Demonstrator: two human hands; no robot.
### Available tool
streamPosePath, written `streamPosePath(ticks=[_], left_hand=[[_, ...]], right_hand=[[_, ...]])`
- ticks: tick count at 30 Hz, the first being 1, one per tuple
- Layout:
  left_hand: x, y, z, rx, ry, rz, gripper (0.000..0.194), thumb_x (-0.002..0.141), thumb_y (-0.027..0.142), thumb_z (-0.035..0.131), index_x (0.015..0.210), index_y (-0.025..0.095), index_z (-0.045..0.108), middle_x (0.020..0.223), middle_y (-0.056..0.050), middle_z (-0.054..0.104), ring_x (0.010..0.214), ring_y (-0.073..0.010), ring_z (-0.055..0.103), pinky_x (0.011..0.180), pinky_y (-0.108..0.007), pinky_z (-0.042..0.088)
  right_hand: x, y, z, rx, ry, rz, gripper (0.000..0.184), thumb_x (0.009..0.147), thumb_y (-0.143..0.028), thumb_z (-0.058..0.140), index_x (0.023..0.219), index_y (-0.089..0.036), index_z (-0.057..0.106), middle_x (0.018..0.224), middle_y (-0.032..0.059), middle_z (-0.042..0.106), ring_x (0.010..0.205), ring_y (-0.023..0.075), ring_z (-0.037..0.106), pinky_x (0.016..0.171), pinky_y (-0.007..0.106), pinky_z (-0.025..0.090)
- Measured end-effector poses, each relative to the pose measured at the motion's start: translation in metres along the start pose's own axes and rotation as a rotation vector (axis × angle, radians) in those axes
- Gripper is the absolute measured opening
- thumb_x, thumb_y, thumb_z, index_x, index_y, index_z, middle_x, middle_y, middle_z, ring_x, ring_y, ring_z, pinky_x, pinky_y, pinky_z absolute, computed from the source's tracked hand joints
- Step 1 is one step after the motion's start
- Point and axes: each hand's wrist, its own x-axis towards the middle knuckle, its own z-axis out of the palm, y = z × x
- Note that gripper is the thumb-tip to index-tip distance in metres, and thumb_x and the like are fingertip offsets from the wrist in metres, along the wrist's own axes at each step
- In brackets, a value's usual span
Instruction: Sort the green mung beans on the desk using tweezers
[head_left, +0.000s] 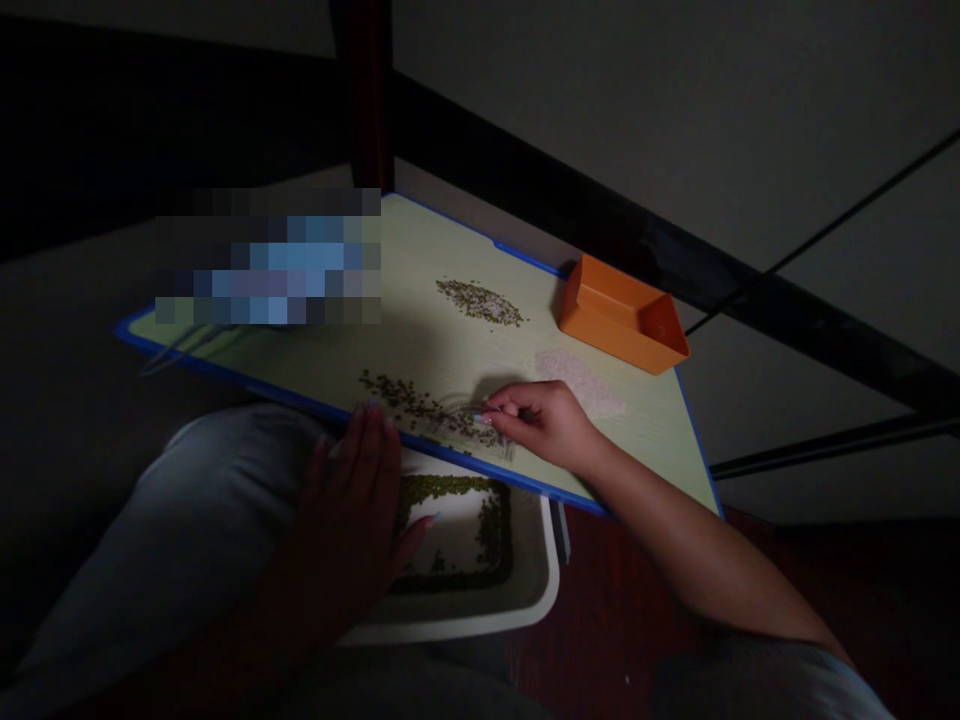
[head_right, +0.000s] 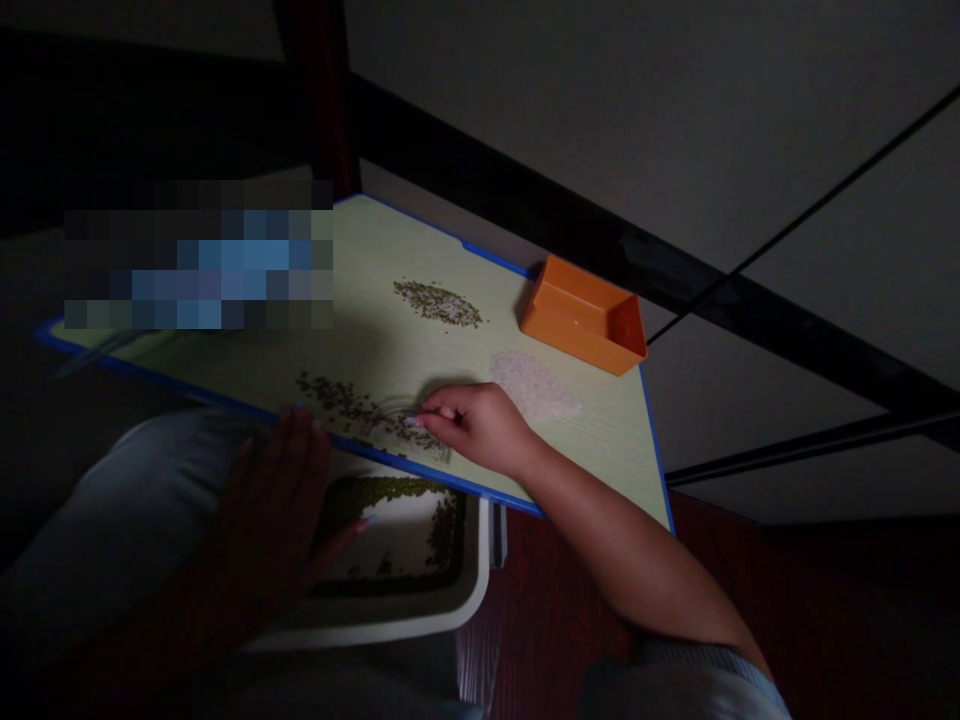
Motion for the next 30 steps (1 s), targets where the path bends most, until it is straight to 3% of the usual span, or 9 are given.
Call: streamPosePath(ticks=[10, 24, 30], left_hand=[[0.0004, -0.0007, -0.0017, 0.001, -0.010, -0.005, 0.086, 0.081, 0.054, 0.038, 0.142, 0.001, 0.009, 0.152, -0.031, 0.024, 0.144, -0.0399, 0.021, 0.111, -0.059, 0.027], [0.0003, 0.0002, -0.0005, -0.008, -0.010, -0.006, 0.085, 0.082, 0.055, 0.034, 0.142, 0.000, 0.009, 0.152, -0.031, 0.022, 0.145, -0.0390, 0.019, 0.111, -0.058, 0.026], [0.0003, -0.0004, 0.0001, -0.008, -0.010, -0.011, 0.085, 0.082, 0.056, 0.033, 0.142, 0.001, 0.009, 0.153, -0.031, 0.022, 0.145, -0.0393, 0.020, 0.110, -0.058, 0.027]], right_hand=[[-0.0041, -0.0051, -0.0021, 0.098, -0.050, 0.064, 0.015, 0.083, -0.028, 0.065, 0.079, -0.014, 0.068, 0.054, -0.0037, 0.058, 0.050, 0.0067, 0.050, 0.053, 0.020, 0.038], [-0.0002, -0.0065, 0.0019, -0.018, -0.007, -0.003, 0.016, 0.085, -0.028, 0.064, 0.085, -0.013, 0.070, 0.059, -0.0013, 0.062, 0.053, 0.0082, 0.054, 0.055, 0.020, 0.040], [-0.0008, -0.0051, 0.0015, 0.038, -0.033, 0.003, 0.018, 0.087, -0.031, 0.062, 0.088, -0.015, 0.070, 0.066, 0.0003, 0.065, 0.055, 0.0089, 0.056, 0.057, 0.021, 0.042]])
